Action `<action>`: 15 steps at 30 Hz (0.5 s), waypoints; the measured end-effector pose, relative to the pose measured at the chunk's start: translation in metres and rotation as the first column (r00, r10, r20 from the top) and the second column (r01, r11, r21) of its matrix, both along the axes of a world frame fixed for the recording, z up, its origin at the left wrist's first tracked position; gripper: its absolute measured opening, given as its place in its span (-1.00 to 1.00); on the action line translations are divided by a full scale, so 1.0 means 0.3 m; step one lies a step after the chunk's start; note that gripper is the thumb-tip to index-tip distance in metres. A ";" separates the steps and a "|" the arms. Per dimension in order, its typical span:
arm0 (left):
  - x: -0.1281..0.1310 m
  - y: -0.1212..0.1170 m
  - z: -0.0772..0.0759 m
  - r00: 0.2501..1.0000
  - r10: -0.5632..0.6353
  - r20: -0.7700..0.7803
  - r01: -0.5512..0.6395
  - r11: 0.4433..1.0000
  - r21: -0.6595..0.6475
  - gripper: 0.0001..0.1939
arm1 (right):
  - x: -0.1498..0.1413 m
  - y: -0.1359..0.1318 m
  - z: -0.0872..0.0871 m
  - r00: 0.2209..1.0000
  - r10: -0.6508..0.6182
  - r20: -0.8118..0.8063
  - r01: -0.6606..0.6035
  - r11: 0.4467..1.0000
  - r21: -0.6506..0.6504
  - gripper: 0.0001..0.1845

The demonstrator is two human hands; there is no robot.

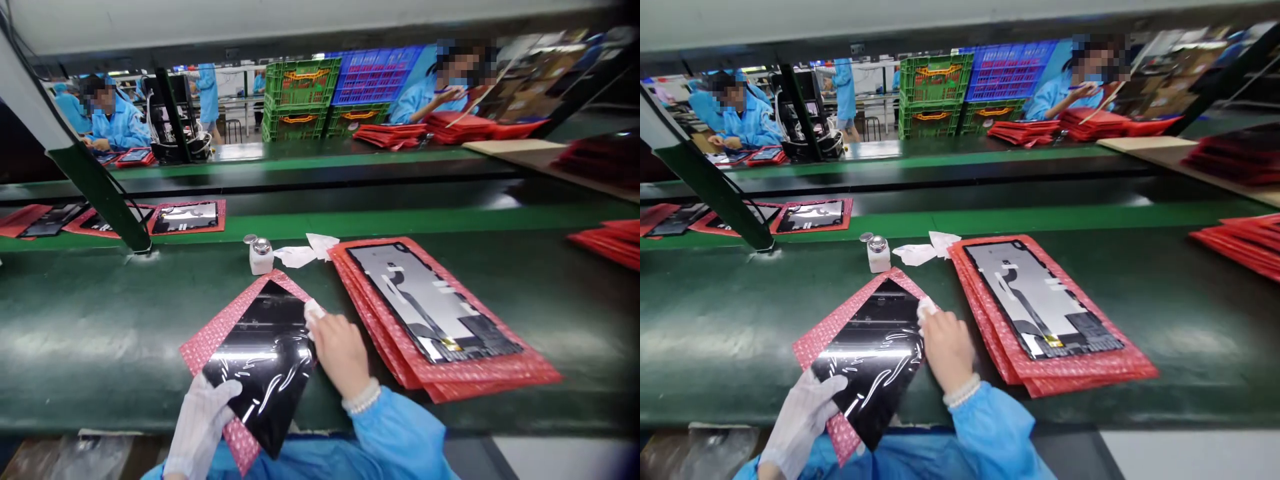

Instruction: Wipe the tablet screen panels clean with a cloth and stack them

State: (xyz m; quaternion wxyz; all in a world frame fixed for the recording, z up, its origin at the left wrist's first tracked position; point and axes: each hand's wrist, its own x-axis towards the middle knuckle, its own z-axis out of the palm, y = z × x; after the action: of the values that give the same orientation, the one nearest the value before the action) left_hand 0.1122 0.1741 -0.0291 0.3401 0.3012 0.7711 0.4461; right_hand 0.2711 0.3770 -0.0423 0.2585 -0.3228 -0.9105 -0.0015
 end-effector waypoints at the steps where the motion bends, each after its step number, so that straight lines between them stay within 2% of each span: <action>1: 0.008 0.000 0.011 1.000 0.026 0.017 -0.026 1.000 -0.002 -0.75 | -0.018 -0.070 -0.006 0.998 0.058 0.000 -0.058 0.998 -0.007 -0.71; 4: 0.022 -0.012 0.042 1.000 0.026 -0.002 -0.026 1.000 0.004 -0.78 | -0.042 -0.318 -0.023 0.953 0.299 -0.046 -0.301 0.951 -0.063 -0.69; 5: 0.024 -0.018 0.048 1.000 0.016 -0.011 -0.016 1.000 -0.001 -0.81 | -0.037 -0.369 -0.028 0.935 0.347 -0.070 -0.352 0.932 -0.090 -0.68; 7: 0.024 -0.024 0.048 0.999 0.031 0.011 -0.031 0.999 -0.019 -0.84 | -0.013 -0.375 -0.029 0.931 0.356 -0.082 -0.364 0.922 -0.131 -0.66; 9: 0.024 -0.016 0.040 0.994 0.086 0.072 -0.084 0.996 -0.035 -0.81 | 0.020 -0.264 -0.019 0.967 0.254 -0.034 -0.257 0.959 -0.118 -0.67; 12: 0.030 0.009 0.044 0.968 0.161 0.192 -0.158 0.987 -0.030 -0.85 | 0.064 -0.018 0.004 0.999 0.035 0.008 -0.034 0.995 -0.091 -0.66; 15: 0.042 0.013 0.097 0.964 0.171 0.203 -0.181 0.983 0.034 -0.77 | 0.095 0.146 0.006 0.987 -0.065 -0.147 0.021 0.959 -0.282 -0.57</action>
State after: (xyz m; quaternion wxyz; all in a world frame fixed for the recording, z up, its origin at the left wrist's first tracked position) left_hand 0.1248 0.1781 0.0000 0.3664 0.1941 0.7450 0.5225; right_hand 0.2994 0.4208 -0.0407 0.2801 -0.3748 -0.8715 0.1466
